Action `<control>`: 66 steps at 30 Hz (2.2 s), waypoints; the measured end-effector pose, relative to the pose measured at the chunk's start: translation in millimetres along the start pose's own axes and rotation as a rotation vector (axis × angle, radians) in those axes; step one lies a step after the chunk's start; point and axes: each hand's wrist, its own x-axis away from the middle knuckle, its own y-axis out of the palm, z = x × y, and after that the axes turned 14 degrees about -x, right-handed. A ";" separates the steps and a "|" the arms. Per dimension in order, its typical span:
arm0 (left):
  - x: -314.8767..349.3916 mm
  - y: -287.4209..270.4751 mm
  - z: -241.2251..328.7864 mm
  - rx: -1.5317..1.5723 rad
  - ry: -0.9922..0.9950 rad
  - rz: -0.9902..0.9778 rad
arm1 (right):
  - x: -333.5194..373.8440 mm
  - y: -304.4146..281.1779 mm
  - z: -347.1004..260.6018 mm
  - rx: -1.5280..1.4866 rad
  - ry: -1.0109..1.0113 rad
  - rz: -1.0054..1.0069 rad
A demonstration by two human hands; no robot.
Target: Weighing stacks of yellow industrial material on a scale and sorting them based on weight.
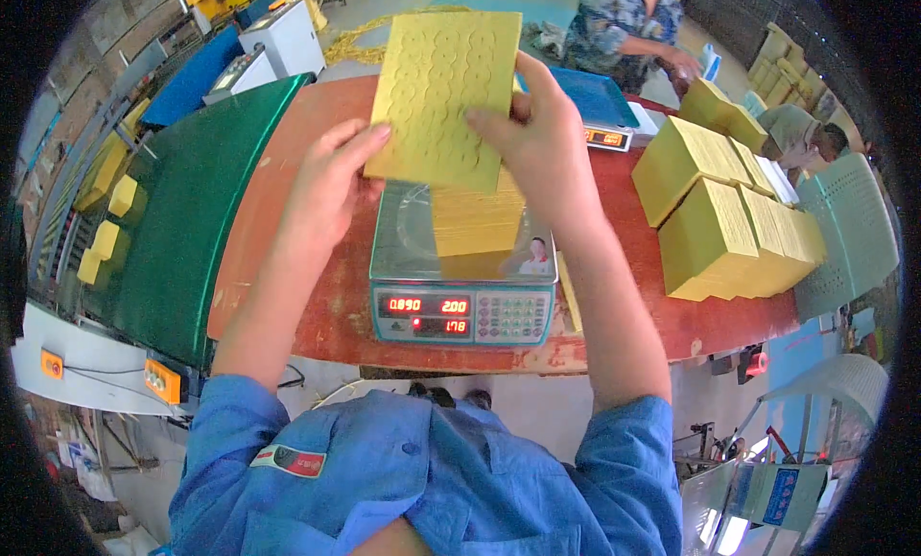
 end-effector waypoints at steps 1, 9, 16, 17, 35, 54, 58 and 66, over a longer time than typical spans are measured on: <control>-14.6 10.5 1.6 0.035 -0.048 -0.040 | -15.7 -16.1 3.5 0.011 -0.012 0.018; -34.5 32.3 -15.0 -0.151 -0.101 -0.138 | -48.3 -63.4 73.4 0.201 0.063 0.038; -28.4 39.3 -5.2 -0.239 -0.035 -0.129 | -54.4 -68.2 86.8 0.131 -0.010 0.060; -28.8 40.2 -4.3 -0.257 -0.025 -0.127 | -54.2 -69.6 88.1 0.129 -0.011 0.065; -30.0 38.3 -26.6 -0.389 0.066 -0.058 | -40.3 -60.2 100.6 0.134 0.004 0.169; 44.4 33.9 -20.9 -0.127 0.014 0.214 | -1.8 -68.3 74.6 -0.032 -0.071 0.221; 83.3 42.9 -18.0 -0.008 0.096 0.272 | 33.9 -64.5 72.0 -0.225 -0.071 0.259; 125.9 44.6 -15.4 0.009 0.205 0.320 | 105.3 -65.9 68.4 -0.365 0.050 0.264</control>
